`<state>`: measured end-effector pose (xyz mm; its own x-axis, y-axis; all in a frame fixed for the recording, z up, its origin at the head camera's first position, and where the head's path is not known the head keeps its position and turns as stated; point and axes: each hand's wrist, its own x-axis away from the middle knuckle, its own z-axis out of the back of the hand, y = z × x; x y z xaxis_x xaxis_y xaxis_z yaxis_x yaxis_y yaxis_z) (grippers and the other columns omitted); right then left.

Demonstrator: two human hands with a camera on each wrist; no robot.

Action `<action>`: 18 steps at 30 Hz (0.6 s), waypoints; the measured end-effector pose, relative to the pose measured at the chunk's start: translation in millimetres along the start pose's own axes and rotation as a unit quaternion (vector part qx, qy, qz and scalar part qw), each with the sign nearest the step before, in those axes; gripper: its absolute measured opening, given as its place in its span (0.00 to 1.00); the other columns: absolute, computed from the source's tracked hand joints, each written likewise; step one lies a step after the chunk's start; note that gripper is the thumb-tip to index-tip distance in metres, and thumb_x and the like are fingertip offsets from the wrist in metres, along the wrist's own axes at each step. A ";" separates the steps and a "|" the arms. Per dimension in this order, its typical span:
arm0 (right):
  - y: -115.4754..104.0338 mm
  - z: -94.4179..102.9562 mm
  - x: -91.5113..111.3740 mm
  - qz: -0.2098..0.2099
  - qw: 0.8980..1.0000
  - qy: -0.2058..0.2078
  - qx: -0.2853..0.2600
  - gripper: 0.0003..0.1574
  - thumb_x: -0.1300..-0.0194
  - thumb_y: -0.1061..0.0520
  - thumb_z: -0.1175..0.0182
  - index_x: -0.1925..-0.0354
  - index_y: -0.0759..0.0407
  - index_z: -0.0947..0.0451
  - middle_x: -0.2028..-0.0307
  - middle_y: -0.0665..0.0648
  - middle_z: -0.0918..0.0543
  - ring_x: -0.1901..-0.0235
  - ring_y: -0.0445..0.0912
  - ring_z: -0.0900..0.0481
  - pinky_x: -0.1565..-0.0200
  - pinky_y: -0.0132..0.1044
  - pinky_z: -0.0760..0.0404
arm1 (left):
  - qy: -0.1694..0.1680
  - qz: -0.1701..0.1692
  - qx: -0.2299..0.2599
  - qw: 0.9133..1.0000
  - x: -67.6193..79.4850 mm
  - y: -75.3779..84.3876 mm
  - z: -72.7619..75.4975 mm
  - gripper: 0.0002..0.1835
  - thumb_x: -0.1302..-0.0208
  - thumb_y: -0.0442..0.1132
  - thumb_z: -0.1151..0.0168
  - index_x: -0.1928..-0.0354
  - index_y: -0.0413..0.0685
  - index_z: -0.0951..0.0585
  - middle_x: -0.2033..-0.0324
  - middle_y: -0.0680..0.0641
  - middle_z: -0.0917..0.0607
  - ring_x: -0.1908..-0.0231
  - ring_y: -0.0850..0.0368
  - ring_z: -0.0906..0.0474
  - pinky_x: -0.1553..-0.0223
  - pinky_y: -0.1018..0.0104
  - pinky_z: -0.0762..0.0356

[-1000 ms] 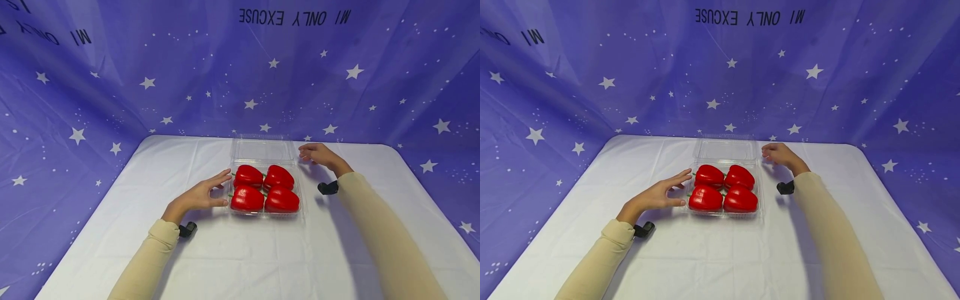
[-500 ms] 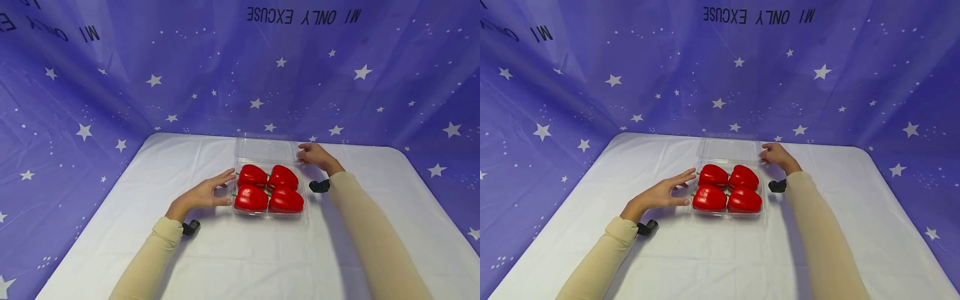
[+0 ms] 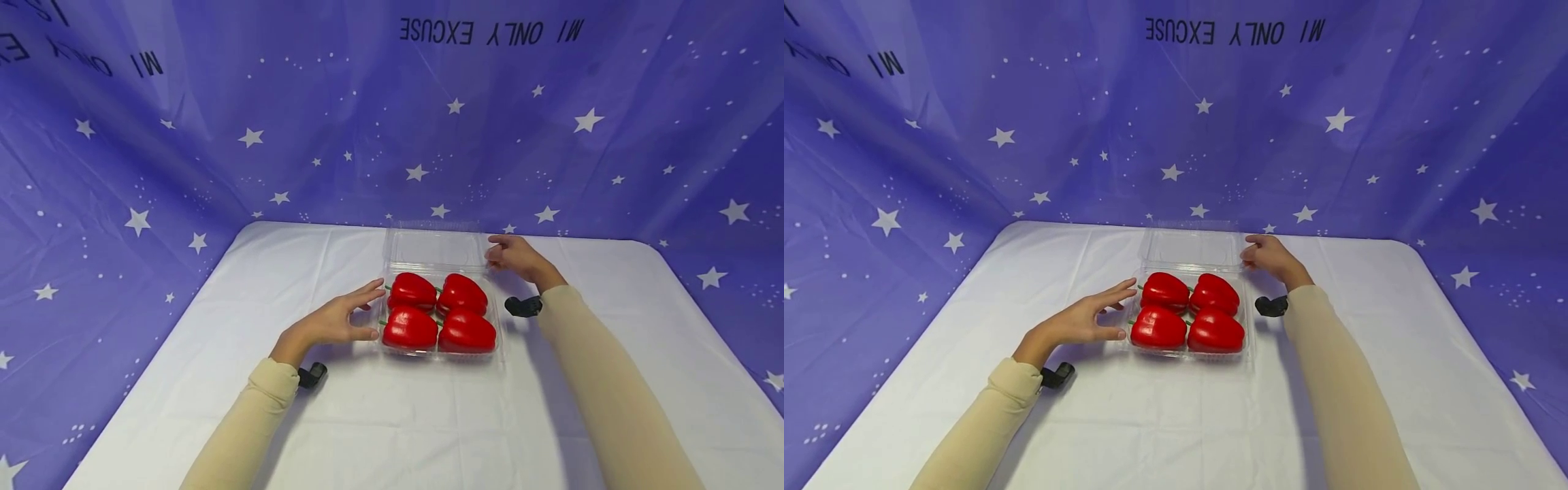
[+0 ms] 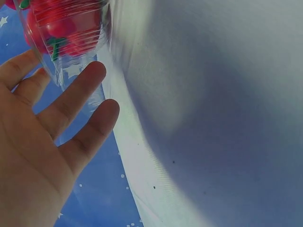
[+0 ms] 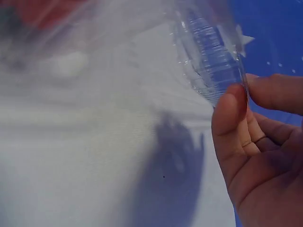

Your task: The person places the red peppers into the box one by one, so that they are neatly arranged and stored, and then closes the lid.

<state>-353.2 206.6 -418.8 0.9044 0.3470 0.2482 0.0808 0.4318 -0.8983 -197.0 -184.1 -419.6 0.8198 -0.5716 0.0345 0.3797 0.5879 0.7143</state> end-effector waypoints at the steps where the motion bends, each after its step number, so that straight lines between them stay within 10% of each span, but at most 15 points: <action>1: 0.8 1.3 0.7 -0.002 1.000 -0.003 -0.021 0.42 0.28 0.65 0.48 0.24 0.70 0.54 0.51 0.62 0.25 0.60 0.38 0.22 0.55 0.28 0.16 | -0.001 0.001 0.000 1.000 0.2 0.4 -0.2 0.44 0.41 0.44 0.30 0.24 0.46 0.39 0.21 0.48 0.48 0.36 0.41 0.24 0.32 0.43 0.30; 18: -13.1 18.3 9.4 0.058 0.989 0.051 -0.123 0.29 0.29 0.65 0.45 0.33 0.68 0.39 0.61 0.45 0.21 0.63 0.37 0.18 0.60 0.28 0.15 | -0.015 0.004 0.001 1.000 -2.1 1.3 0.1 0.44 0.40 0.45 0.30 0.24 0.46 0.39 0.20 0.51 0.48 0.36 0.42 0.24 0.33 0.43 0.29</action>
<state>-353.4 219.4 -398.0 0.9498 0.2917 0.1128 0.0631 0.1744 -0.9826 -198.2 -182.2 -418.8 0.8097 -0.5837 0.0604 0.3725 0.5909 0.7156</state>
